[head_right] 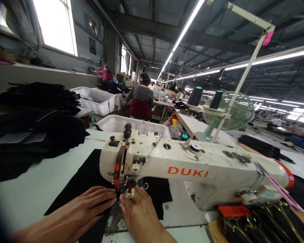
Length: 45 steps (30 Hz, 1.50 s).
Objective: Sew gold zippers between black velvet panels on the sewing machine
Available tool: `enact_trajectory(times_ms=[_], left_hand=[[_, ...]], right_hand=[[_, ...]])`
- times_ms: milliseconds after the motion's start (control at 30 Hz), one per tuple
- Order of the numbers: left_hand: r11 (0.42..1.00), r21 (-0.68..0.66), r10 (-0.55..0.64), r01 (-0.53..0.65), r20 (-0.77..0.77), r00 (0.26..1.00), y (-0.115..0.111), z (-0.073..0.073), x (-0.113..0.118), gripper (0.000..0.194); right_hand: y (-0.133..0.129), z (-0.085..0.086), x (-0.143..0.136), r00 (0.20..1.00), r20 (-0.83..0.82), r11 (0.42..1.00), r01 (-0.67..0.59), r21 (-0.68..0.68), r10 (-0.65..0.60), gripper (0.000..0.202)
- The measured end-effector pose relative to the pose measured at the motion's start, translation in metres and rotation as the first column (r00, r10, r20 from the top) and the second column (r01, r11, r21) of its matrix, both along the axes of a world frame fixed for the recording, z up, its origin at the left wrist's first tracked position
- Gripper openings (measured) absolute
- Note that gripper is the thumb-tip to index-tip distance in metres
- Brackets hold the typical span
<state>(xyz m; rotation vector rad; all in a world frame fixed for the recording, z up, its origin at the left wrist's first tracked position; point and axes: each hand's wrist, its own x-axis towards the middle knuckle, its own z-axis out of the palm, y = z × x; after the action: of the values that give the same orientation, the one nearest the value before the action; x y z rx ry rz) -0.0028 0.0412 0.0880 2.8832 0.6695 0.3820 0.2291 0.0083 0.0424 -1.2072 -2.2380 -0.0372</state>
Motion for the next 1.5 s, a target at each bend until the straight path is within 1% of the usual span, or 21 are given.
enact_trajectory(times_ms=[100, 267, 400, 500, 600, 700, 833, 933, 1033, 1133, 1233, 1367, 1433, 1500], left_hand=[[1.000, -0.020, -0.018, 0.019, 0.041, 0.999, 0.003, 0.005, 0.000, 0.052], [0.999, -0.046, -0.023, 0.029, 0.132, 0.991, 0.007, 0.001, -0.002, 0.050], [0.999, -0.024, -0.030, 0.032, 0.088, 0.996, 0.008, 0.000, -0.001, 0.050], [0.999, 0.004, -0.040, 0.039, 0.035, 0.999, 0.009, -0.002, 0.000, 0.049], [0.999, 0.031, -0.034, 0.033, 0.024, 0.999, 0.011, -0.006, 0.000, 0.050], [0.998, 0.051, -0.029, 0.028, 0.019, 0.999, 0.014, -0.012, -0.001, 0.050], [0.997, 0.078, -0.033, 0.028, 0.068, 0.997, 0.017, -0.019, -0.002, 0.049], [0.994, 0.105, -0.042, 0.034, 0.074, 0.996, 0.019, -0.025, -0.003, 0.052], [0.989, 0.134, -0.064, 0.057, 0.049, 0.997, 0.021, -0.030, -0.005, 0.057], [0.986, 0.156, -0.068, 0.057, 0.066, 0.995, 0.023, -0.034, -0.008, 0.063], [0.984, 0.167, -0.069, 0.057, 0.062, 0.996, 0.023, -0.036, -0.008, 0.065], [0.986, 0.156, -0.069, 0.059, 0.062, 0.996, 0.023, -0.032, -0.005, 0.063], [0.991, 0.122, -0.057, 0.046, 0.089, 0.994, 0.022, -0.029, -0.005, 0.059], [0.997, 0.074, -0.019, 0.011, 0.116, 0.993, 0.020, -0.026, -0.007, 0.052]], right_hand=[[0.002, -0.003, 0.001, 1.000, 0.026, 1.000, -0.003, 0.010, 0.002, 0.030], [0.005, -0.004, 0.003, 0.998, 0.055, 1.000, -0.007, 0.005, 0.007, 0.030], [0.006, -0.001, 0.002, 0.999, 0.041, 1.000, -0.011, 0.017, 0.010, 0.030], [0.006, 0.000, 0.002, 0.999, 0.039, 1.000, -0.010, 0.001, 0.010, 0.030], [0.006, -0.001, 0.003, 0.999, 0.035, 1.000, -0.003, -0.006, 0.003, 0.029], [0.008, -0.007, 0.002, 1.000, 0.020, 1.000, 0.021, 0.000, -0.021, 0.028], [0.009, -0.016, -0.001, 0.997, -0.032, 0.997, 0.074, -0.003, -0.074, 0.031], [0.010, -0.018, -0.002, 0.996, -0.025, 0.996, 0.088, 0.015, -0.088, 0.033], [0.012, -0.016, -0.001, 0.997, -0.011, 0.995, 0.076, 0.058, -0.075, 0.028], [0.013, -0.012, 0.001, 0.999, -0.027, 0.993, 0.048, 0.104, -0.046, 0.024], [0.013, -0.005, 0.001, 0.998, -0.054, 0.994, 0.036, 0.101, -0.031, 0.021], [0.011, 0.007, 0.005, 0.993, -0.118, 0.999, 0.015, 0.038, -0.010, 0.017], [0.010, 0.012, 0.009, 0.988, -0.151, 0.999, 0.040, 0.023, -0.036, 0.015], [0.009, 0.015, 0.015, 0.985, -0.156, 0.997, 0.080, 0.016, -0.077, 0.016]])
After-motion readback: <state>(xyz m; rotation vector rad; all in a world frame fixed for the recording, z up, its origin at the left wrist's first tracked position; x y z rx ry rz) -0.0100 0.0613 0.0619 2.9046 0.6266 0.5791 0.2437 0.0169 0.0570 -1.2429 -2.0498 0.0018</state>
